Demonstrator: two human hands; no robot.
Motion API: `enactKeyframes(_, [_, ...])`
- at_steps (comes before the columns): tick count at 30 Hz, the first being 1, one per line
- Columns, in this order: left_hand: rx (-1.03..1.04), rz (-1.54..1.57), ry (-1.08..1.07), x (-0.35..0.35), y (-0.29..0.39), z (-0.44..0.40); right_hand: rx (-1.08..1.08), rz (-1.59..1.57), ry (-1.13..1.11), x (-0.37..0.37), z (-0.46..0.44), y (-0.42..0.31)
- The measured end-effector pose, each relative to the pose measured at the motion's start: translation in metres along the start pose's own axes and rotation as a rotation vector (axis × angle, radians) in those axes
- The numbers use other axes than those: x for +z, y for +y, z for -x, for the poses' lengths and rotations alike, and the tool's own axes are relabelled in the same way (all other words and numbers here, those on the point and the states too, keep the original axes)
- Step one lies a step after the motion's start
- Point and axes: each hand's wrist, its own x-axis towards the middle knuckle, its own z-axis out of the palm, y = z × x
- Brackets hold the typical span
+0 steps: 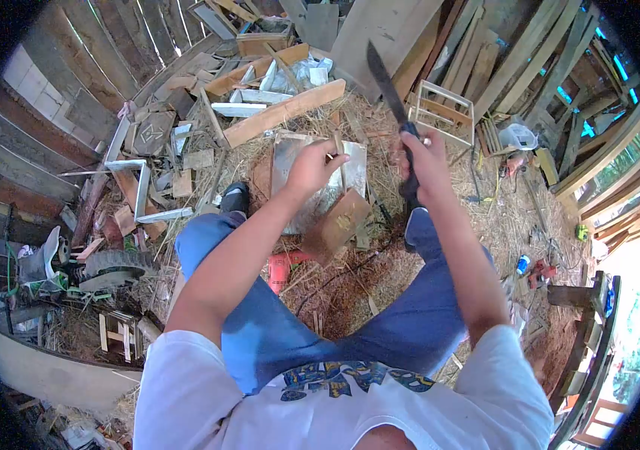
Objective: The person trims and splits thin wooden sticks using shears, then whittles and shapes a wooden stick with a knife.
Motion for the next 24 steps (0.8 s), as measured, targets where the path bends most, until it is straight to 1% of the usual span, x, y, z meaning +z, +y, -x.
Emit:
enactKeyframes(2, [0.060,0.070,-0.059,0.013,0.003,0.010,0.029,-0.036,0.051,-0.024,0.039,-0.005])
enactKeyframes(4, [0.073,0.075,-0.081,0.027,-0.001,0.022,0.066,-0.070,0.101,-0.044,0.073,-0.002])
enactKeyframes(6, [0.152,-0.039,-0.125,0.041,-0.007,0.037,0.092,-0.172,0.112,-0.058,0.103,0.004])
enactKeyframes(7, [0.167,-0.031,-0.126,0.045,-0.002,0.046,0.098,-0.173,0.114,-0.063,0.114,0.010])
enactKeyframes(9, [0.171,-0.064,-0.126,0.053,0.003,0.063,0.128,-0.254,0.183,-0.065,0.129,0.024])
enactKeyframes(11, [0.175,-0.096,-0.126,0.060,0.003,0.074,0.135,-0.252,0.189,-0.065,0.136,0.032])
enactKeyframes(13, [0.169,-0.178,-0.227,0.065,0.000,0.081,0.153,-0.215,0.170,-0.067,0.135,0.042])
enactKeyframes(17, [0.117,-0.191,-0.223,0.073,-0.002,0.089,0.126,-0.166,0.097,-0.070,0.132,0.060])
enactKeyframes(19, [0.183,-0.217,-0.130,0.077,-0.005,0.090,0.098,-0.161,0.057,-0.068,0.135,0.062])
enactKeyframes(22, [0.126,-0.264,-0.176,0.079,-0.005,0.089,0.129,-0.102,0.028,-0.066,0.140,0.062])
enactKeyframes(24, [0.135,-0.258,-0.160,0.079,-0.004,0.090,0.144,-0.118,0.009,-0.064,0.145,0.064])
